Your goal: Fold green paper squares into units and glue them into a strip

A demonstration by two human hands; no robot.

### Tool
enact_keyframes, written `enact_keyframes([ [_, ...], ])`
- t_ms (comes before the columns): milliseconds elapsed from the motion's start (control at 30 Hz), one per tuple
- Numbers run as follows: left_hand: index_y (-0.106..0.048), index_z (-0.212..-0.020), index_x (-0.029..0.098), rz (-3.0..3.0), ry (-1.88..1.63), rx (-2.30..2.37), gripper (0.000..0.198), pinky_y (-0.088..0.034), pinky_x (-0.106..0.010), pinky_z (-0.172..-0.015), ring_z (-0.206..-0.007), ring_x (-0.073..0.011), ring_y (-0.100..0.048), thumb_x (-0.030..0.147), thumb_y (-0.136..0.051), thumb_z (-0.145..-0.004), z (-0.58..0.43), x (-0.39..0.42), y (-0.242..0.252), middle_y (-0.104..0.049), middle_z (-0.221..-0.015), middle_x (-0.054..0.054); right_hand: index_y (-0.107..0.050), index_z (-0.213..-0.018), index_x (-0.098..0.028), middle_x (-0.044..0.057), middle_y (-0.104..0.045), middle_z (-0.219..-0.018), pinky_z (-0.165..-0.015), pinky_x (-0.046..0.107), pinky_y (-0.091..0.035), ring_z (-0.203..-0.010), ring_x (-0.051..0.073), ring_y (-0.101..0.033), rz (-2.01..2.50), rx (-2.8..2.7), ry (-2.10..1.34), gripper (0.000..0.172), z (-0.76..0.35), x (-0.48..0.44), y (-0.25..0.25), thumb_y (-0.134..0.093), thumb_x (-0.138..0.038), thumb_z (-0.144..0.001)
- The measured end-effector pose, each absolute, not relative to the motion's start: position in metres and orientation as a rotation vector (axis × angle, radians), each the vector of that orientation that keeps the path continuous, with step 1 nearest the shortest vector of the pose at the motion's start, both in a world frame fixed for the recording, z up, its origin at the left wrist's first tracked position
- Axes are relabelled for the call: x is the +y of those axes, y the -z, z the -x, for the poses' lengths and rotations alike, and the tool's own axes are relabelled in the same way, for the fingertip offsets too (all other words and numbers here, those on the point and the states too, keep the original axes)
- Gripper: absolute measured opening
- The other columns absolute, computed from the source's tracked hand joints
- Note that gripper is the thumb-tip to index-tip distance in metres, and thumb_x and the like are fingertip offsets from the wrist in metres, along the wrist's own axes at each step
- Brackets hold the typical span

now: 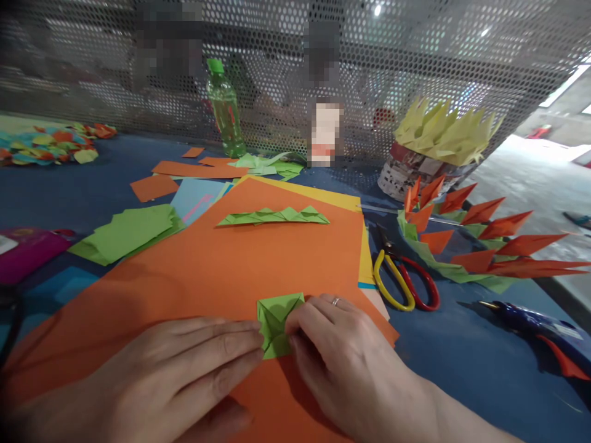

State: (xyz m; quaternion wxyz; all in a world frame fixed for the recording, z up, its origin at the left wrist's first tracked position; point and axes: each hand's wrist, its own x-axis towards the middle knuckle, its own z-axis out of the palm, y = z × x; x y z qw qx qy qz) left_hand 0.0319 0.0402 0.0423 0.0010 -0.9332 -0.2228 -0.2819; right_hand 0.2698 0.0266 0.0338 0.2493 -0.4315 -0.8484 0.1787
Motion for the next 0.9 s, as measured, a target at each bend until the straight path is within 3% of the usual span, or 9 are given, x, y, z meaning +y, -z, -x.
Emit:
enact_keyframes([
  [167, -0.074, -0.099, 0.017, 2.942, 0.87, -0.669, 0.054, -0.048, -0.028, -0.082, -0.09, -0.0159, -0.069, 0.042, -0.026, -0.111, -0.031, 0.041, -0.045, -0.077, -0.097, -0.001, -0.057, -0.092, -0.02, -0.001, -0.06, -0.08, -0.065, 0.026, -0.039, -0.071, 0.013, -0.053, 1.151, -2.329, -0.488, 0.015, -0.27, 0.028, -0.036, -0.05, -0.006, -0.093],
  [367, -0.073, -0.099, 0.016, 2.96, 0.838, -0.689, 0.056, -0.047, -0.026, -0.086, -0.092, -0.0155, -0.068, 0.04, -0.024, -0.111, -0.033, 0.042, -0.042, -0.077, -0.097, -0.002, -0.061, -0.101, -0.021, 0.001, -0.064, -0.095, -0.075, 0.025, -0.042, -0.085, 0.013, -0.057, 1.015, -2.41, -0.573, 0.014, -0.275, 0.036, -0.041, -0.054, -0.01, -0.096],
  [667, -0.074, -0.094, 0.015, 2.945, 0.881, -0.683, 0.059, -0.048, -0.026, -0.08, -0.087, -0.0154, -0.069, 0.042, -0.024, -0.111, -0.036, 0.043, -0.047, -0.076, -0.093, -0.002, -0.063, -0.102, -0.019, 0.002, -0.067, -0.099, -0.079, 0.023, -0.043, -0.092, 0.012, -0.056, 0.865, -2.458, -0.675, 0.024, -0.284, 0.044, -0.041, -0.048, -0.002, -0.095],
  [767, -0.074, -0.091, 0.016, 2.939, 0.906, -0.628, 0.06, -0.049, -0.026, -0.078, -0.085, -0.0153, -0.069, 0.042, -0.024, -0.111, -0.034, 0.044, -0.046, -0.076, -0.091, -0.002, -0.063, -0.1, -0.019, 0.001, -0.067, -0.098, -0.076, 0.024, -0.043, -0.091, 0.012, -0.056, 0.898, -2.476, -0.652, 0.022, -0.285, 0.043, -0.041, -0.052, -0.002, -0.092],
  [900, -0.074, -0.095, 0.014, 2.943, 0.86, -0.728, 0.056, -0.05, -0.026, -0.085, -0.093, -0.0165, -0.069, 0.038, -0.026, -0.111, -0.034, 0.043, -0.045, -0.076, -0.095, -0.004, -0.063, -0.101, -0.02, 0.001, -0.067, -0.099, -0.076, 0.025, -0.042, -0.09, 0.013, -0.057, 0.914, -2.493, -0.556, 0.015, -0.282, 0.04, -0.04, -0.059, -0.008, -0.093],
])
